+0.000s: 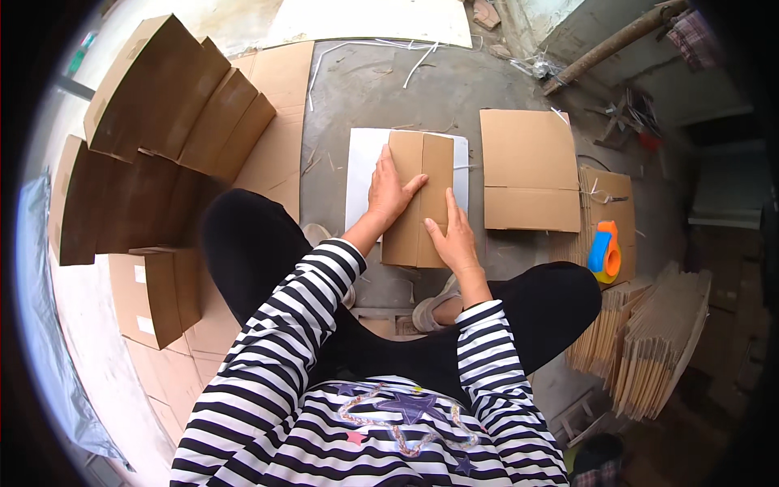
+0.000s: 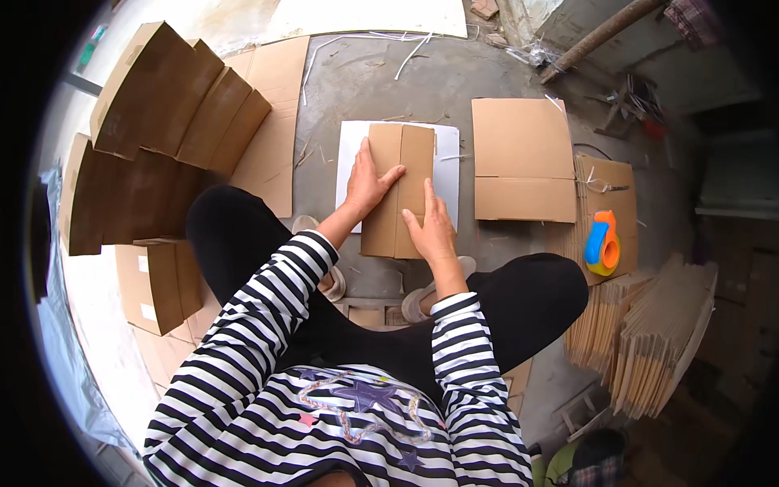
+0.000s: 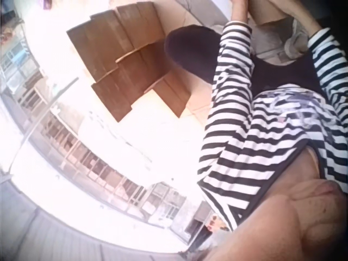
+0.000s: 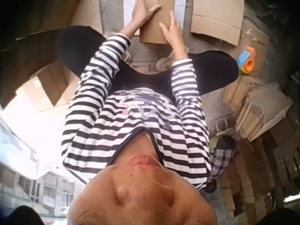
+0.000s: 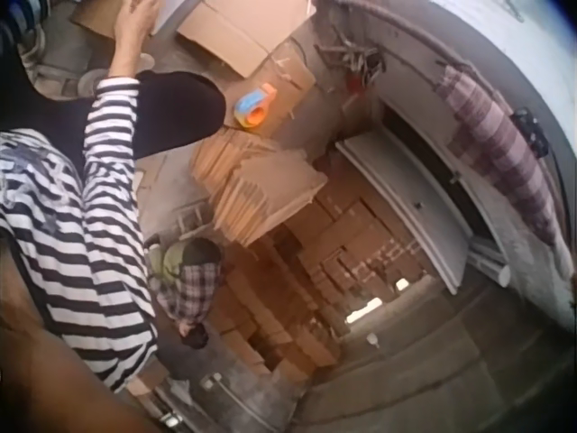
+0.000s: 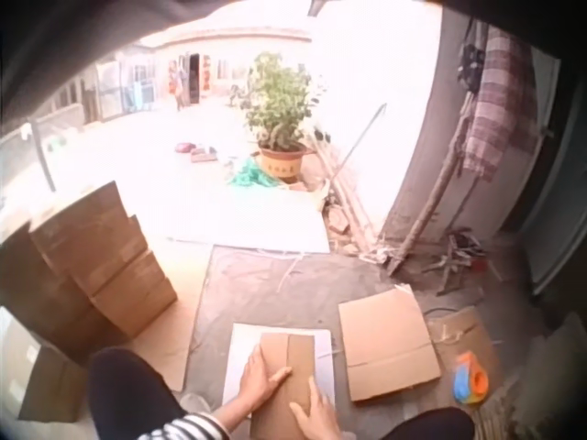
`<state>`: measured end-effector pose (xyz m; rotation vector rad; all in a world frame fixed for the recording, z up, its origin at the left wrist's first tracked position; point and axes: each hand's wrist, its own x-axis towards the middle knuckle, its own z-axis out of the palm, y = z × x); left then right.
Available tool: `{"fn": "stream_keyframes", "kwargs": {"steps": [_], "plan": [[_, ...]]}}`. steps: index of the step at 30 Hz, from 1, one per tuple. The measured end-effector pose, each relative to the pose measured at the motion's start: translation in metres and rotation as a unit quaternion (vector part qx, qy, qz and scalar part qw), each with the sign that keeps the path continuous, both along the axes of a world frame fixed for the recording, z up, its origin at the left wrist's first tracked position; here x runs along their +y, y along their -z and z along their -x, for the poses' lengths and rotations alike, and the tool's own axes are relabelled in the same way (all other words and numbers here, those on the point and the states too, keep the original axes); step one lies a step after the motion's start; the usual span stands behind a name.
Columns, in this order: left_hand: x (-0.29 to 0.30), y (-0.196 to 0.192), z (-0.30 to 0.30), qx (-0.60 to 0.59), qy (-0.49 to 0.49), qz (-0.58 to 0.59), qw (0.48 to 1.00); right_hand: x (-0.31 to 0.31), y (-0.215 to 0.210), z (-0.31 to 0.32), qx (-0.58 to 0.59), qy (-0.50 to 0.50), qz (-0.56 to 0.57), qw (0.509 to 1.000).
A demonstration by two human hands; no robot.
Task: Folding and taping small cardboard boxes while sitting on the floor.
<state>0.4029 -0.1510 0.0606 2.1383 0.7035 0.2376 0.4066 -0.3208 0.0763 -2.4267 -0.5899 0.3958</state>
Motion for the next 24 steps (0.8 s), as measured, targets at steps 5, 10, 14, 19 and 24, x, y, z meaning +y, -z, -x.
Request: {"fn": "stream_keyframes", "kwargs": {"steps": [5,10,14,19,24], "plan": [[0.002,0.003,0.000,0.000,0.015,-0.013,1.000,0.005,0.003,0.004,-0.013,0.011,-0.003,1.000],[0.005,0.005,-0.005,-0.003,0.025,-0.046,0.999,0.016,-0.006,0.006,-0.003,0.033,0.047,0.998],[-0.017,-0.006,-0.006,0.045,0.005,-0.083,0.996,0.016,-0.014,0.001,0.029,0.052,0.089,0.994],[-0.033,0.000,0.007,0.062,-0.023,-0.171,0.983,0.020,-0.022,-0.005,0.079,0.043,0.110,0.990],[-0.022,0.004,0.014,0.062,-0.019,-0.202,0.977,-0.046,-0.151,-0.025,-0.198,0.024,-0.118,0.973]]}}
